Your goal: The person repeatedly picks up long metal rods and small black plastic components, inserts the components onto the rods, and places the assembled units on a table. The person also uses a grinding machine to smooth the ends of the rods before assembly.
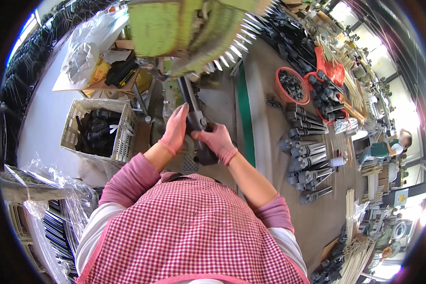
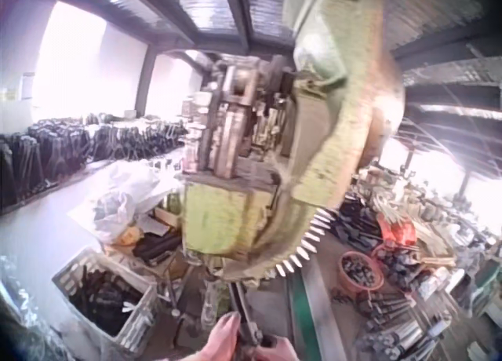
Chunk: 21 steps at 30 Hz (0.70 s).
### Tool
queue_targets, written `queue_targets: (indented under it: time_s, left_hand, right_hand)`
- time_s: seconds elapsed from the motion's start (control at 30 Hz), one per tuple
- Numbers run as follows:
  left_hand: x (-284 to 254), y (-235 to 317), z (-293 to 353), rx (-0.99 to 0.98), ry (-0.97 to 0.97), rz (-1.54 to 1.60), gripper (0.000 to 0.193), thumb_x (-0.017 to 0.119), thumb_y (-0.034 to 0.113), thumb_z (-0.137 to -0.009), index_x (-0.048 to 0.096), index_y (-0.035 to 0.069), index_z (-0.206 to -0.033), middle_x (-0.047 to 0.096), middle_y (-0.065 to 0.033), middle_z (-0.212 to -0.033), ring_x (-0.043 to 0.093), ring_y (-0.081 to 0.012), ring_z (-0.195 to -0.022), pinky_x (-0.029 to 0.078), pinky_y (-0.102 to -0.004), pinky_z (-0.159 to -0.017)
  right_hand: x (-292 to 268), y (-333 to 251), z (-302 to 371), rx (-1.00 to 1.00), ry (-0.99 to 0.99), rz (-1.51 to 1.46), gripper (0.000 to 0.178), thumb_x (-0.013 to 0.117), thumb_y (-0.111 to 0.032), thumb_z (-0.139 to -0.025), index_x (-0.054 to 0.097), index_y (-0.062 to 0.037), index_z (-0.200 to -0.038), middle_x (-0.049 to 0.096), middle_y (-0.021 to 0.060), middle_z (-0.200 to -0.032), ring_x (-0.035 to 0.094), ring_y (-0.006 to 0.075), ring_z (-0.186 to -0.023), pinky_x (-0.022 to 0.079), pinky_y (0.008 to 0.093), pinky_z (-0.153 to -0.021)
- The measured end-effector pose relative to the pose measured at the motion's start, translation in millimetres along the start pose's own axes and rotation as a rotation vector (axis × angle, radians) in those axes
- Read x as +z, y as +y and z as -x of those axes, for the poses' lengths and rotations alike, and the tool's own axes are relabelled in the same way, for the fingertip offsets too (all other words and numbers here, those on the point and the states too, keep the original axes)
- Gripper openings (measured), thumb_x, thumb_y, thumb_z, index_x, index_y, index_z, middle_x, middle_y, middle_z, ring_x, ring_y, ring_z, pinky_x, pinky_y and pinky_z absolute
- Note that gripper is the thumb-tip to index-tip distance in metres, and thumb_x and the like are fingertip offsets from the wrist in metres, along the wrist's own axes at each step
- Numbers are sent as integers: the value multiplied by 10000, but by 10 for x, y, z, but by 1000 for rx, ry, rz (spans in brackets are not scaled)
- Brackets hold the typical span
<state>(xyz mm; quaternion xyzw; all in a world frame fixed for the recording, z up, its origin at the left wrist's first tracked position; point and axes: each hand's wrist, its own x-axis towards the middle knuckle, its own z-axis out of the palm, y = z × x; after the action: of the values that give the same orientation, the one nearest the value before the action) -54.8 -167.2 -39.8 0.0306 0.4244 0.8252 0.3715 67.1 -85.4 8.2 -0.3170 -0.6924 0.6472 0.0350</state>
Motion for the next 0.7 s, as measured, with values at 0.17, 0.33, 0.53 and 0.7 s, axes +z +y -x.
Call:
queue_targets:
  time_s: [0.17,0.33,0.53,0.7]
  left_hand:
    - [-613,499,-224,276,78,-96,383,540,55,-988,503,49,-1369,619,-83,-1241,582,-164,-1107,463,-293,-960]
    - [-801,788,-394,117,-118,-66,427,505,52,-999,426,-5,-1414,625,-160,-1297,612,-209,-1172,476,-309,-962]
    - [-850,999,-516,-31,-169,-118,414,525,99,-996,463,-56,-1375,677,-161,-1201,661,-204,-1098,506,-297,-920]
    - [-861,1163,-595,-105,-220,-179,420,568,208,-1001,518,-44,-1333,704,-149,-1127,689,-198,-1031,540,-305,-851]
  right_hand:
    - [383,-429,-723,-18,-62,-374,347,784,-250,-791,650,2,-989,633,59,-814,651,177,-654,567,337,-556]
    - [539,-568,-1000,63,-88,-412,375,767,-276,-799,652,15,-1007,663,103,-859,674,211,-696,596,371,-641]
    - [523,-612,-1056,157,-101,-387,367,736,-270,-835,649,7,-1061,669,97,-884,665,204,-716,590,350,-697]
    - [531,-853,-1012,55,-174,-237,366,748,-257,-832,655,10,-1064,657,71,-837,647,163,-698,559,312,-664]
